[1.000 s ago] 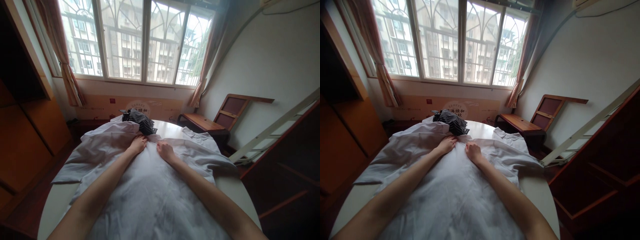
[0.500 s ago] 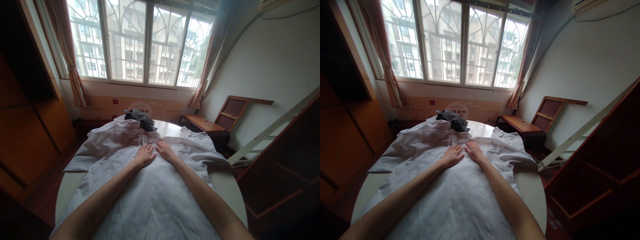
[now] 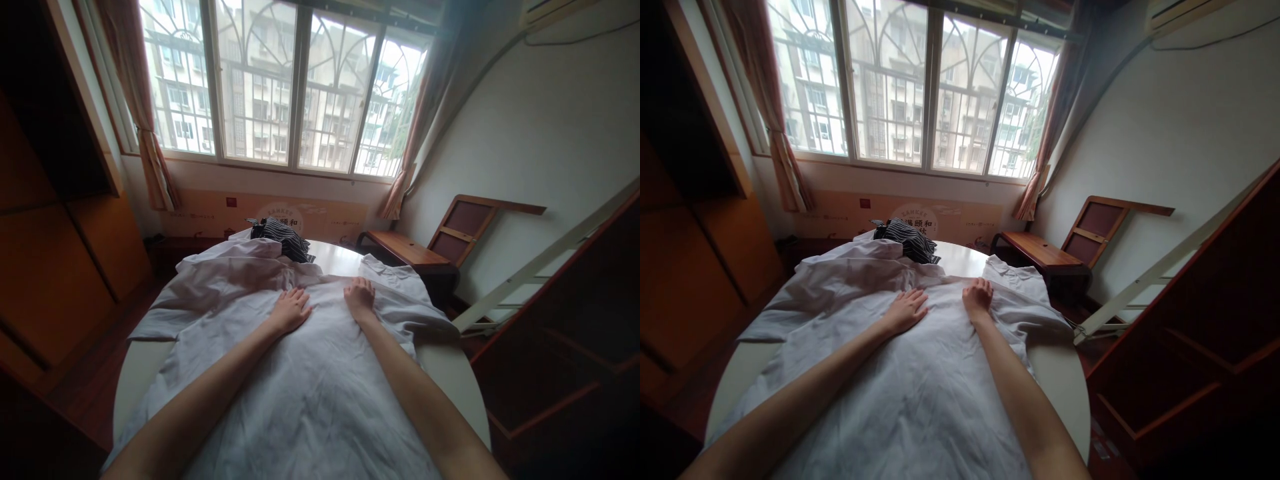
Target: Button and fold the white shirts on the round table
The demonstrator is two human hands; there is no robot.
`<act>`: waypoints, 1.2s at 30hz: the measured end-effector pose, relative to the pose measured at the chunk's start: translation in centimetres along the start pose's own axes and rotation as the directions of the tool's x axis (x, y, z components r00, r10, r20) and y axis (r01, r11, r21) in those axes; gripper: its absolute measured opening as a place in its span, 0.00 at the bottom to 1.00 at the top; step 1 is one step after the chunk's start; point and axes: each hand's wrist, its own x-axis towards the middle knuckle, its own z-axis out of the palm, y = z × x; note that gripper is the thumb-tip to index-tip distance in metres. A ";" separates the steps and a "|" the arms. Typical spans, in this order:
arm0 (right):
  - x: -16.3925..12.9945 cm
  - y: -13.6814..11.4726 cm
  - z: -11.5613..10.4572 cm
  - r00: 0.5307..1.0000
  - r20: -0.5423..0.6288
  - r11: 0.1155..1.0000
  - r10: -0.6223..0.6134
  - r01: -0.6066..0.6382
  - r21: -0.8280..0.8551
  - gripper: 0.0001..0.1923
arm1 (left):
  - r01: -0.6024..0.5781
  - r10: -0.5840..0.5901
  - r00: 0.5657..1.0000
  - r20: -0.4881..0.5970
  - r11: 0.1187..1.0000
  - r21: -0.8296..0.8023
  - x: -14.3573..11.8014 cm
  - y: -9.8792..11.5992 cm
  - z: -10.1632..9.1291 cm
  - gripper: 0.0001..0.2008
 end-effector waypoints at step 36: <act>-0.7 3.7 -1.8 0.946 0.030 0.946 -0.323 0.321 0.038 0.18 | -0.038 0.035 0.997 -0.073 0.999 -0.028 -0.1 0.0 0.0 0.17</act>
